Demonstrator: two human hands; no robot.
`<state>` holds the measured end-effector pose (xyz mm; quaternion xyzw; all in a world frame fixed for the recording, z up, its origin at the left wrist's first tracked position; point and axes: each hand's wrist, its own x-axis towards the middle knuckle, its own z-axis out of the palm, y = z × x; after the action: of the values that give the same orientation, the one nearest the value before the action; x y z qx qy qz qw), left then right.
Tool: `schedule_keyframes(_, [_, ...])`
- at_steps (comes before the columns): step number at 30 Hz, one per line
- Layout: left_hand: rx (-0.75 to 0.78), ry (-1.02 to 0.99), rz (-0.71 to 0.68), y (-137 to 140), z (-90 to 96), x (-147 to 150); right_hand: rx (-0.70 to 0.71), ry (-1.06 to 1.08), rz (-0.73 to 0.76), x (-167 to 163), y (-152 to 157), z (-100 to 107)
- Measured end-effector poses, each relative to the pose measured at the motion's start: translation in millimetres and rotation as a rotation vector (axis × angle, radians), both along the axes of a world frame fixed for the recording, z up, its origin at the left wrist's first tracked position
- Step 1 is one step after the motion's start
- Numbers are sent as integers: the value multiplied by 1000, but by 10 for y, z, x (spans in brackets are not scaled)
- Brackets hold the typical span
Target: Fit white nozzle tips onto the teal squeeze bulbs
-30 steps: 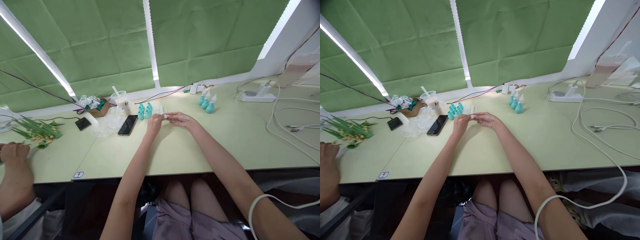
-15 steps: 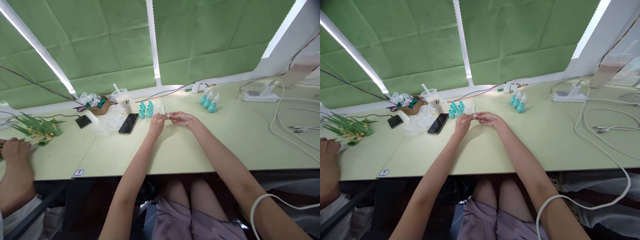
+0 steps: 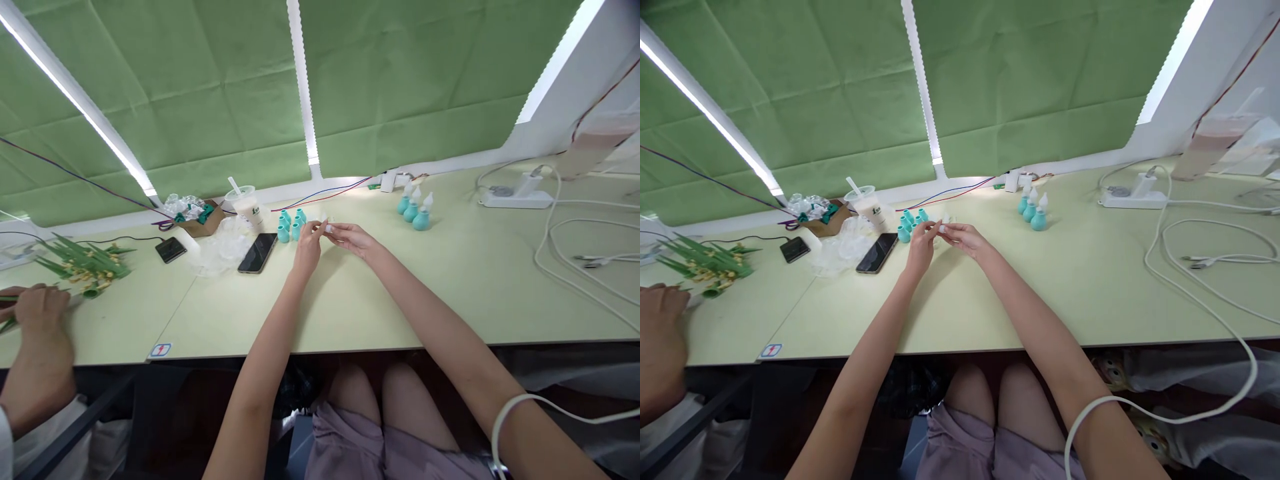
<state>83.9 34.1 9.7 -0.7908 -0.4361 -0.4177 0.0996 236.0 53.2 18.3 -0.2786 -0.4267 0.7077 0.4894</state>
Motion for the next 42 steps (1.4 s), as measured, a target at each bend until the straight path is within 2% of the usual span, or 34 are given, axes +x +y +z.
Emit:
schedule_keyframes(4, [-35, -73, 18, 31, 55, -92, -26, 69, -53, -33, 5, 27])
schedule_keyframes(9, [-81, -289, 119, 113, 84, -335, 10, 159, -108, 72, 43, 37])
schedule_keyframes(14, [-182, -456, 140, 150, 53, -473, -7, 126, -199, 188, 134, -25])
schedule_keyframes(18, [-235, -461, 132, 165, 16, -483, -36, 4, -283, 252, 214, -60])
schedule_keyframes(22, [-271, -436, 131, 166, 1, -470, -3, -66, -319, 288, 258, -80])
schedule_keyframes(29, [-333, -379, 161, 107, 34, -473, 20, -9, -296, 291, 257, -96])
schedule_keyframes(42, [-376, -385, 147, 96, 33, -508, 29, -62, -303, 305, 249, -108])
